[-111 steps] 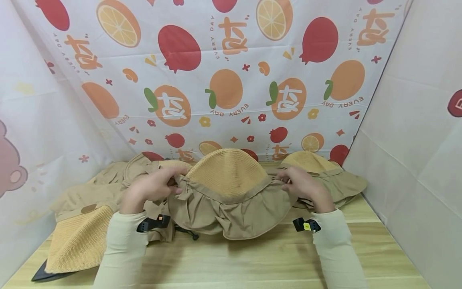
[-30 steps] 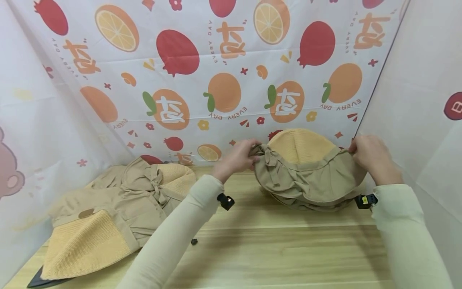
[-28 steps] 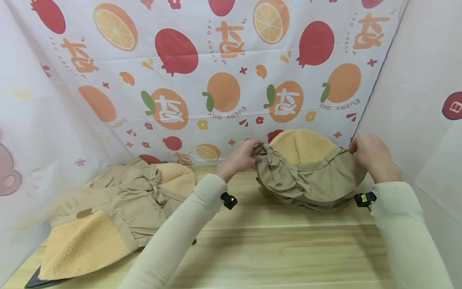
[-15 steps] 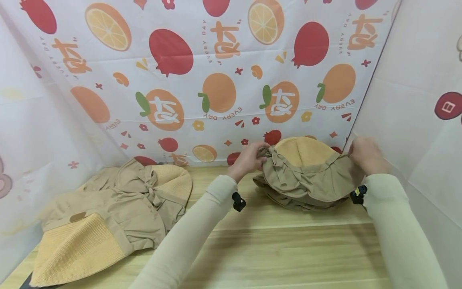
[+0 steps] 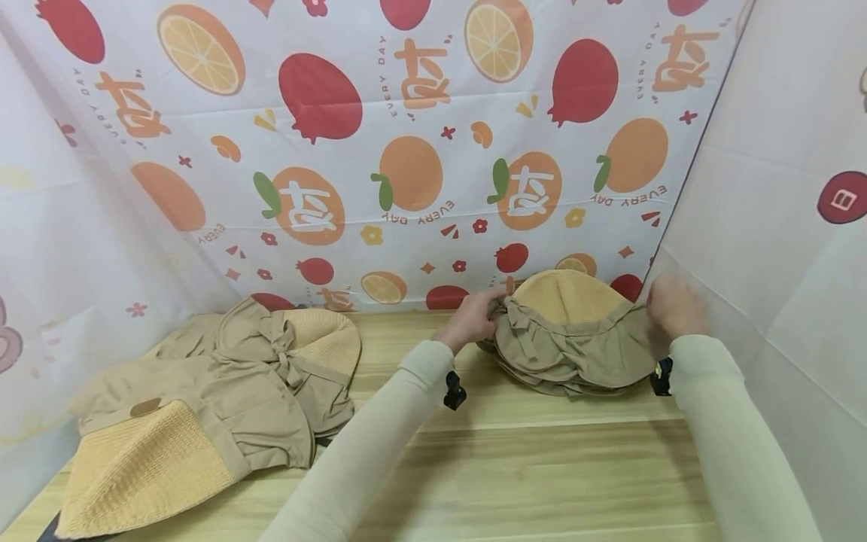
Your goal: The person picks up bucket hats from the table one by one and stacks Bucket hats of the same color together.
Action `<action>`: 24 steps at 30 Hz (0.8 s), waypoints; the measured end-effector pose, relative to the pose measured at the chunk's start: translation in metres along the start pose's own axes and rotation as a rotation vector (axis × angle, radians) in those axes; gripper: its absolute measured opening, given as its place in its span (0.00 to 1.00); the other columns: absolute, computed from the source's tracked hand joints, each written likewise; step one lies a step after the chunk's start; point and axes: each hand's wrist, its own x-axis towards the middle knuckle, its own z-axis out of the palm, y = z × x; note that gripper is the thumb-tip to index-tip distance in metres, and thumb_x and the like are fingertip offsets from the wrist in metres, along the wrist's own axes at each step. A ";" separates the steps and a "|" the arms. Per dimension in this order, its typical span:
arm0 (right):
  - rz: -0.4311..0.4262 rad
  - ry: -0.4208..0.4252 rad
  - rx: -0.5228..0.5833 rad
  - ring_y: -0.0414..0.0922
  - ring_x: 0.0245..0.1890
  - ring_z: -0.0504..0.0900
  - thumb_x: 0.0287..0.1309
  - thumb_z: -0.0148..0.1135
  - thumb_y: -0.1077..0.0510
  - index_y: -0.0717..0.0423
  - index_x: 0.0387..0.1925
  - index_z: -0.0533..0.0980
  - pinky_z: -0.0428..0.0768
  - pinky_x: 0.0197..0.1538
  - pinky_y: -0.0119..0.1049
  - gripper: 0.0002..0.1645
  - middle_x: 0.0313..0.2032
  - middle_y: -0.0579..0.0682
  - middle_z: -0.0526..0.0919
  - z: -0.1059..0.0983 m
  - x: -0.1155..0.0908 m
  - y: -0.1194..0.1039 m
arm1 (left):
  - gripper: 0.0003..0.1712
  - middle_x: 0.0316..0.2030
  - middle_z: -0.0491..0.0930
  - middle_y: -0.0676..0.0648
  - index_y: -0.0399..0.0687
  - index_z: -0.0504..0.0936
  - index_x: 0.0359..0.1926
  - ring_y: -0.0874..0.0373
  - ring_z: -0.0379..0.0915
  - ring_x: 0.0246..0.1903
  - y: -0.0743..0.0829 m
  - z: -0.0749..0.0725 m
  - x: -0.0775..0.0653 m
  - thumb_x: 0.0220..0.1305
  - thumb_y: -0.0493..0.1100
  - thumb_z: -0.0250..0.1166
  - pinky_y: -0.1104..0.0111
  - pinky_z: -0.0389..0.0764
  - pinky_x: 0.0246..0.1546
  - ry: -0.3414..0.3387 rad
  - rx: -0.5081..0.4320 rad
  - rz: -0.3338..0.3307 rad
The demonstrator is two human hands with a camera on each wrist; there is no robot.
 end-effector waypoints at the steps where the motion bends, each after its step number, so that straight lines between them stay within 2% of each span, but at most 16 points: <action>1: -0.003 -0.009 -0.007 0.63 0.39 0.82 0.58 0.58 0.67 0.72 0.40 0.84 0.82 0.39 0.56 0.13 0.43 0.72 0.85 0.001 0.000 0.000 | 0.35 0.68 0.76 0.46 0.49 0.73 0.73 0.53 0.72 0.68 -0.001 0.001 0.000 0.67 0.25 0.58 0.65 0.77 0.60 -0.002 0.004 -0.011; 6: -0.026 -0.056 -0.046 0.58 0.34 0.79 0.56 0.56 0.67 0.71 0.40 0.83 0.79 0.32 0.47 0.15 0.39 0.68 0.85 0.005 0.002 -0.011 | 0.37 0.71 0.73 0.46 0.52 0.69 0.76 0.50 0.63 0.74 -0.006 0.004 -0.002 0.68 0.28 0.60 0.59 0.73 0.69 -0.008 -0.012 -0.069; 8: -0.042 -0.071 -0.066 0.56 0.32 0.77 0.56 0.56 0.66 0.71 0.39 0.83 0.76 0.31 0.45 0.14 0.35 0.65 0.84 0.005 0.005 -0.022 | 0.38 0.71 0.73 0.46 0.54 0.67 0.77 0.49 0.61 0.74 -0.007 0.005 -0.002 0.68 0.28 0.60 0.59 0.73 0.69 -0.001 -0.020 -0.080; 10: -0.091 -0.080 -0.076 0.57 0.32 0.78 0.57 0.57 0.65 0.72 0.40 0.82 0.77 0.33 0.47 0.14 0.34 0.64 0.84 0.005 0.009 -0.037 | 0.37 0.69 0.74 0.46 0.53 0.69 0.76 0.49 0.63 0.71 -0.008 0.006 -0.003 0.68 0.28 0.60 0.59 0.74 0.68 0.012 -0.015 -0.071; 12: -0.156 -0.080 -0.088 0.60 0.36 0.82 0.61 0.58 0.62 0.73 0.45 0.81 0.80 0.40 0.53 0.17 0.39 0.67 0.85 0.005 0.011 -0.054 | 0.36 0.67 0.76 0.45 0.52 0.71 0.74 0.49 0.65 0.69 -0.009 0.007 -0.003 0.68 0.28 0.61 0.59 0.75 0.66 0.026 -0.008 -0.058; 14: -0.243 -0.101 -0.056 0.63 0.38 0.82 0.66 0.59 0.59 0.75 0.54 0.77 0.80 0.46 0.59 0.22 0.40 0.70 0.85 0.007 0.013 -0.071 | 0.35 0.66 0.76 0.45 0.51 0.72 0.73 0.49 0.66 0.67 -0.009 0.007 -0.003 0.68 0.28 0.61 0.59 0.76 0.66 0.037 -0.005 -0.054; 15: -0.299 -0.108 -0.046 0.67 0.43 0.83 0.68 0.59 0.59 0.75 0.58 0.75 0.79 0.50 0.62 0.25 0.44 0.72 0.84 0.009 0.014 -0.079 | 0.34 0.66 0.75 0.44 0.51 0.72 0.73 0.49 0.66 0.67 -0.009 0.008 -0.002 0.68 0.28 0.62 0.59 0.76 0.66 0.040 -0.005 -0.052; 17: -0.386 -0.138 -0.022 0.73 0.54 0.79 0.71 0.60 0.57 0.74 0.67 0.68 0.76 0.59 0.67 0.32 0.54 0.76 0.80 0.014 0.015 -0.093 | 0.35 0.67 0.74 0.44 0.51 0.71 0.74 0.49 0.66 0.69 -0.009 0.008 -0.002 0.68 0.28 0.62 0.59 0.75 0.68 0.040 0.002 -0.054; 19: -0.449 -0.167 0.008 0.76 0.60 0.74 0.70 0.62 0.57 0.74 0.71 0.64 0.72 0.62 0.69 0.37 0.59 0.80 0.75 0.022 0.017 -0.102 | 0.35 0.70 0.72 0.44 0.50 0.70 0.74 0.49 0.65 0.72 -0.010 0.010 -0.001 0.69 0.29 0.61 0.59 0.73 0.70 0.037 0.019 -0.051; 21: -0.461 -0.194 0.021 0.78 0.67 0.66 0.70 0.63 0.56 0.72 0.73 0.61 0.68 0.65 0.72 0.40 0.67 0.85 0.63 0.031 0.018 -0.107 | 0.33 0.71 0.72 0.44 0.47 0.71 0.74 0.49 0.65 0.73 -0.011 0.012 0.000 0.69 0.28 0.61 0.59 0.72 0.71 0.031 0.038 -0.032; 24: -0.411 -0.244 0.026 0.79 0.69 0.63 0.69 0.63 0.55 0.69 0.76 0.58 0.67 0.66 0.72 0.43 0.68 0.88 0.56 0.044 0.020 -0.111 | 0.33 0.72 0.72 0.44 0.45 0.71 0.74 0.50 0.66 0.73 -0.012 0.015 0.000 0.69 0.28 0.60 0.61 0.73 0.71 0.013 0.046 -0.025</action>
